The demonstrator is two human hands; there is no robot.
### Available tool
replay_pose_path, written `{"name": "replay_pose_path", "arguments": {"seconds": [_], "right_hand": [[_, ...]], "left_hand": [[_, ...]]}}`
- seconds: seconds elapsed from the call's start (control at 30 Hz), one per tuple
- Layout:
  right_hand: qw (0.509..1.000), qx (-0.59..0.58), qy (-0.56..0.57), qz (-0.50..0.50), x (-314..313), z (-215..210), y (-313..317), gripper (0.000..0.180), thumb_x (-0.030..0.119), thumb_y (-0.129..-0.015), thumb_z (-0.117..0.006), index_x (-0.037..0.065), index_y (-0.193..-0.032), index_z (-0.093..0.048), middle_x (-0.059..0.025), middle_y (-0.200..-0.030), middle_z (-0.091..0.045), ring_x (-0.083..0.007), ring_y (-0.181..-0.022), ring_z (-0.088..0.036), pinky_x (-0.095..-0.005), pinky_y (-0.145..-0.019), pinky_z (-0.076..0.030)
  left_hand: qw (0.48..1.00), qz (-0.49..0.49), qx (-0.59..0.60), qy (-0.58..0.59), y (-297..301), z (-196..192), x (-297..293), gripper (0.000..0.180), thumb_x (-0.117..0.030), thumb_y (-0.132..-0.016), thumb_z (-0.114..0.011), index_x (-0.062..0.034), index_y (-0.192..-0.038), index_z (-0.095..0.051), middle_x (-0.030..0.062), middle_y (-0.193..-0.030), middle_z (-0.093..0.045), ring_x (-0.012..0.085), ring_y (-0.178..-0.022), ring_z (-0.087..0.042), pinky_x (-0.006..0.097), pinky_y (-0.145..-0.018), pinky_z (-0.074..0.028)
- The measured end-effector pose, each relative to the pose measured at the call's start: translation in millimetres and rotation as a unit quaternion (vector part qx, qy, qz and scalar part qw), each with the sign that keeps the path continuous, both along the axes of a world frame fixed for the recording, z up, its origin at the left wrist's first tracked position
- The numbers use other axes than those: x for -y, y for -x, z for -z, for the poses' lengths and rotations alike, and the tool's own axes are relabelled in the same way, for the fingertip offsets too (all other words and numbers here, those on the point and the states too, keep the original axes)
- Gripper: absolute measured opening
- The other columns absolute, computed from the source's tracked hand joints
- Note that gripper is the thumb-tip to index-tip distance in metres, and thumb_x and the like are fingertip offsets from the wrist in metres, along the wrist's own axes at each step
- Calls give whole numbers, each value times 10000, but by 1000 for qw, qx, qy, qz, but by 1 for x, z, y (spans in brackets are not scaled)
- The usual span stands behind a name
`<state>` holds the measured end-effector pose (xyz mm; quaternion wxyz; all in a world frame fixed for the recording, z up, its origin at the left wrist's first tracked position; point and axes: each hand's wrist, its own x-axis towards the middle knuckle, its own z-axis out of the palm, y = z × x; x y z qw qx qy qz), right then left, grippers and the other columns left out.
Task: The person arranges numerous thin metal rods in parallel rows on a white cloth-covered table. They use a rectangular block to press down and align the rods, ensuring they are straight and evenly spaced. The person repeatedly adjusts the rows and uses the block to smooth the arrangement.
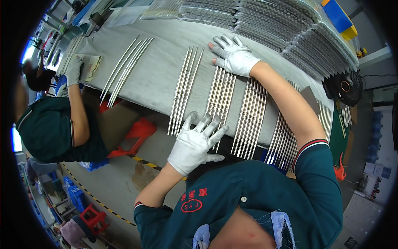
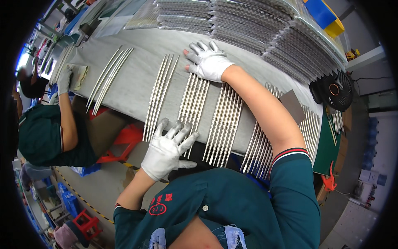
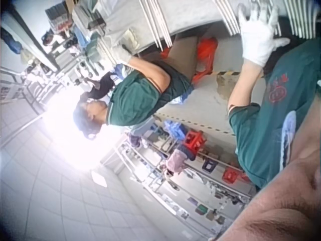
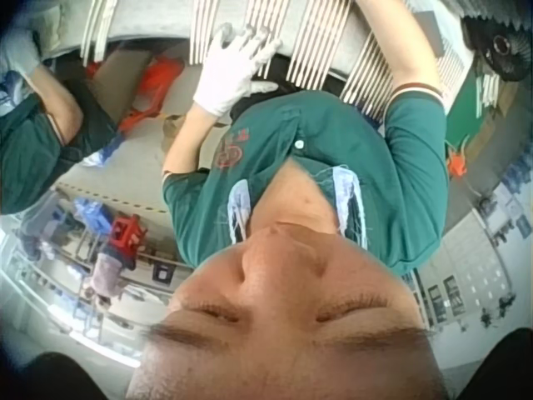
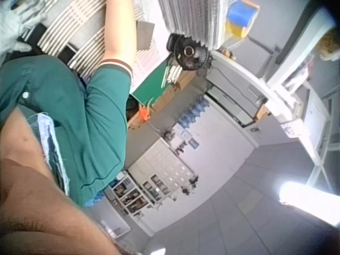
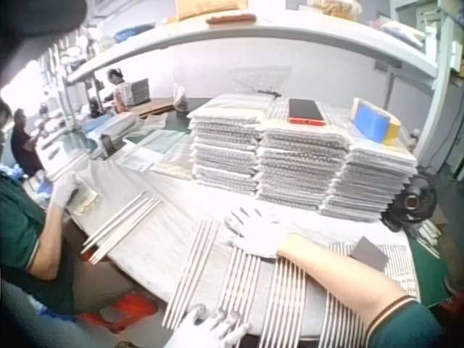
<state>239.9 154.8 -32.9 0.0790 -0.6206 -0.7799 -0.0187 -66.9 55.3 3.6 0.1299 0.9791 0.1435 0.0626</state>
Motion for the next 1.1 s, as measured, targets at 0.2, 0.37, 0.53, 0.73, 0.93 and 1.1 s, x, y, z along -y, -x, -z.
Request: {"name": "replay_pose_path", "arguments": {"seconds": [0.2,0.37,0.53,0.73,0.93,1.1], "right_hand": [[1000,-12,11,24,-12,-6,19,679,572,-992,-407,125,-1501,-457,-172,-1569,-374,-344,-1486,-267,-534,-1190,-188],[999,4,0,41,-23,-3,30,711,612,-994,-368,143,-1525,-423,-166,-1592,-347,-344,-1494,-258,-563,-1199,-148],[999,9,14,38,-15,-5,23,704,607,-998,-352,147,-1526,-423,-171,-1594,-343,-348,-1493,-262,-579,-1203,-120],[997,48,45,37,7,-13,0,689,591,-1003,-345,151,-1528,-419,-175,-1602,-329,-355,-1502,-247,-582,-1204,-107],[996,51,57,45,7,-17,6,685,584,-1008,-343,154,-1537,-405,-175,-1613,-312,-346,-1513,-231,-584,-1205,-96],[998,33,35,46,-14,-11,24,703,606,-1002,-343,157,-1539,-400,-171,-1610,-314,-346,-1511,-234,-589,-1203,-99]], "left_hand": [[1000,-27,-12,-10,8,-4,-9,902,-590,-673,-781,-151,-1412,-511,144,-1396,-561,342,-1281,-546,602,-1150,-265],[999,-41,-31,-12,14,-7,-14,931,-590,-659,-785,-143,-1424,-498,144,-1397,-557,342,-1283,-543,591,-1155,-264],[999,-24,-22,-5,10,-6,-6,906,-600,-697,-762,-149,-1434,-488,140,-1407,-547,334,-1295,-533,584,-1159,-261],[998,43,-5,33,-3,-4,9,801,-594,-769,-711,-159,-1413,-517,106,-1396,-553,290,-1284,-528,585,-1146,-283],[999,46,-15,24,-1,-6,9,752,-571,-800,-698,-171,-1413,-525,97,-1401,-552,279,-1293,-522,578,-1152,-272],[999,-4,-35,12,15,-5,1,767,-550,-777,-728,-173,-1412,-524,106,-1410,-552,298,-1289,-527,579,-1160,-253]]}}
